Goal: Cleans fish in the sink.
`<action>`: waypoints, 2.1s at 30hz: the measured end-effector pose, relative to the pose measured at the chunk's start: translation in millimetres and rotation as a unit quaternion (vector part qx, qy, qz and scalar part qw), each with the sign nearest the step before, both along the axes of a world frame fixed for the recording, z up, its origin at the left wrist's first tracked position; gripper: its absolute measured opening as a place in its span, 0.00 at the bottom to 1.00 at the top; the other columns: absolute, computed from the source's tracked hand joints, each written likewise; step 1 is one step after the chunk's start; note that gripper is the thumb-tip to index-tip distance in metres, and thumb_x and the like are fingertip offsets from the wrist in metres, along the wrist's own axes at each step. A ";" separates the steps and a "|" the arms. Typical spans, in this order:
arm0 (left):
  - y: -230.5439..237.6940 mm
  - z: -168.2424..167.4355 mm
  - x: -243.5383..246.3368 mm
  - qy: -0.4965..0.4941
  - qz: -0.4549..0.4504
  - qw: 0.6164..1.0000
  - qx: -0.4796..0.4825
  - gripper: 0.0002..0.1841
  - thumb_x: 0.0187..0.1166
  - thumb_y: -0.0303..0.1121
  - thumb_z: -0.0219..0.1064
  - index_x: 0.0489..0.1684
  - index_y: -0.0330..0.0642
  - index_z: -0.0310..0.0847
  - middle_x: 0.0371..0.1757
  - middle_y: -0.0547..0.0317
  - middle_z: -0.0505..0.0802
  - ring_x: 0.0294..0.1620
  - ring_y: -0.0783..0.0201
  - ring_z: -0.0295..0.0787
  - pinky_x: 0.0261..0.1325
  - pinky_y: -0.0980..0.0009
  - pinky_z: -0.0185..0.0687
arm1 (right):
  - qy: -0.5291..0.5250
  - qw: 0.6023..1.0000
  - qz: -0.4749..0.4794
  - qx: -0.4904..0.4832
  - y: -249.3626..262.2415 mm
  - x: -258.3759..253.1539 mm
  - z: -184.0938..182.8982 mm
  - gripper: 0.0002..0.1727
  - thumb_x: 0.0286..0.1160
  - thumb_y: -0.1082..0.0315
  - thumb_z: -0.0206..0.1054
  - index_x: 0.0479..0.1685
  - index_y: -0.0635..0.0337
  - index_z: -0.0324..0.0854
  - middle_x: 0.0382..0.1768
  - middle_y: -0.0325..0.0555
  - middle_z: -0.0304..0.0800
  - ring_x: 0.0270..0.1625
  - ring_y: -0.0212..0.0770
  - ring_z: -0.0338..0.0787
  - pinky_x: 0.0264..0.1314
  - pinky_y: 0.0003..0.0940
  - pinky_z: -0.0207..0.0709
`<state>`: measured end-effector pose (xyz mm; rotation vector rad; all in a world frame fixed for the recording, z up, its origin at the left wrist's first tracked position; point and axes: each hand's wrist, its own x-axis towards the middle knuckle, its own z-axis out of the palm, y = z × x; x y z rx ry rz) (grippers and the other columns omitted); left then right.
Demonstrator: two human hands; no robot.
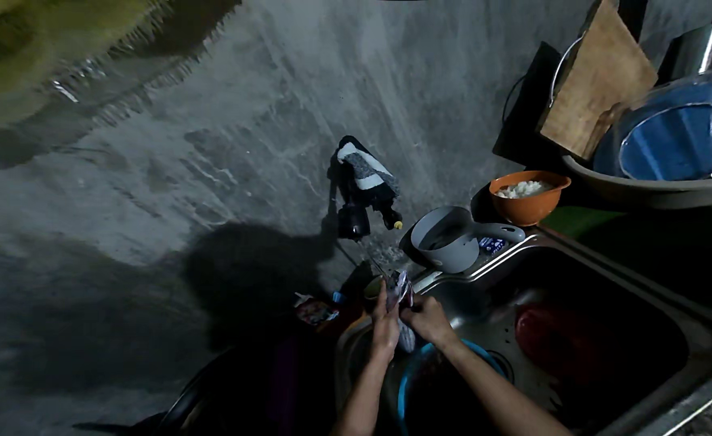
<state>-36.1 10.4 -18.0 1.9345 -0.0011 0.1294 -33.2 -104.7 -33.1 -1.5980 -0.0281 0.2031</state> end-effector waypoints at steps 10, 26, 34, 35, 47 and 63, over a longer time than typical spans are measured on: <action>-0.2 -1.8 -0.9 0.005 0.017 1.000 -0.015 0.32 0.90 0.24 0.50 0.95 0.39 0.44 0.90 0.38 0.64 0.88 0.52 0.63 0.87 0.59 0.59 | 0.017 0.995 -0.074 -0.062 24.4 7.3 10.9 0.12 0.83 0.68 0.66 0.55 0.68 0.87 0.52 0.61 0.92 0.58 0.55 0.90 0.66 0.52 0.79; -0.9 4.1 -4.5 0.009 0.020 0.999 -0.026 0.31 0.89 0.21 0.48 0.94 0.38 0.47 0.89 0.36 0.64 0.87 0.53 0.64 0.86 0.63 0.61 | 0.047 0.991 -0.068 -0.103 28.8 9.0 21.0 0.12 0.78 0.68 0.69 0.53 0.63 0.89 0.54 0.57 0.93 0.61 0.54 0.91 0.68 0.52 0.79; 1.0 -0.5 -6.1 0.017 0.021 0.999 -0.024 0.30 0.89 0.21 0.48 0.93 0.36 0.48 0.90 0.37 0.63 0.89 0.53 0.62 0.88 0.61 0.59 | 0.053 0.984 -0.047 -0.164 27.2 7.6 22.0 0.15 0.79 0.62 0.69 0.54 0.64 0.88 0.54 0.59 0.92 0.62 0.55 0.90 0.68 0.52 0.79; 2.1 -1.8 -5.0 0.018 0.021 0.999 -0.025 0.30 0.89 0.21 0.48 0.93 0.36 0.48 0.90 0.37 0.63 0.89 0.53 0.61 0.88 0.62 0.58 | 0.053 0.984 -0.035 -0.167 25.3 8.1 21.8 0.15 0.79 0.62 0.69 0.54 0.65 0.88 0.56 0.60 0.92 0.64 0.56 0.90 0.69 0.52 0.78; 14.3 5.9 1.8 0.028 0.019 0.999 -0.030 0.27 0.89 0.21 0.49 0.90 0.34 0.56 0.86 0.36 0.69 0.84 0.51 0.68 0.84 0.59 0.64 | -0.024 0.993 0.115 -0.029 -2.7 19.8 -3.3 0.15 0.85 0.64 0.62 0.51 0.68 0.87 0.46 0.55 0.89 0.49 0.43 0.86 0.60 0.45 0.76; 11.5 13.9 2.3 0.032 0.030 0.997 -0.070 0.25 0.90 0.22 0.48 0.87 0.30 0.59 0.81 0.37 0.74 0.77 0.56 0.75 0.79 0.62 0.70 | -0.121 0.984 0.130 0.029 -6.0 16.1 -21.6 0.13 0.78 0.67 0.68 0.51 0.68 0.90 0.66 0.59 0.84 0.67 0.45 0.84 0.73 0.43 0.75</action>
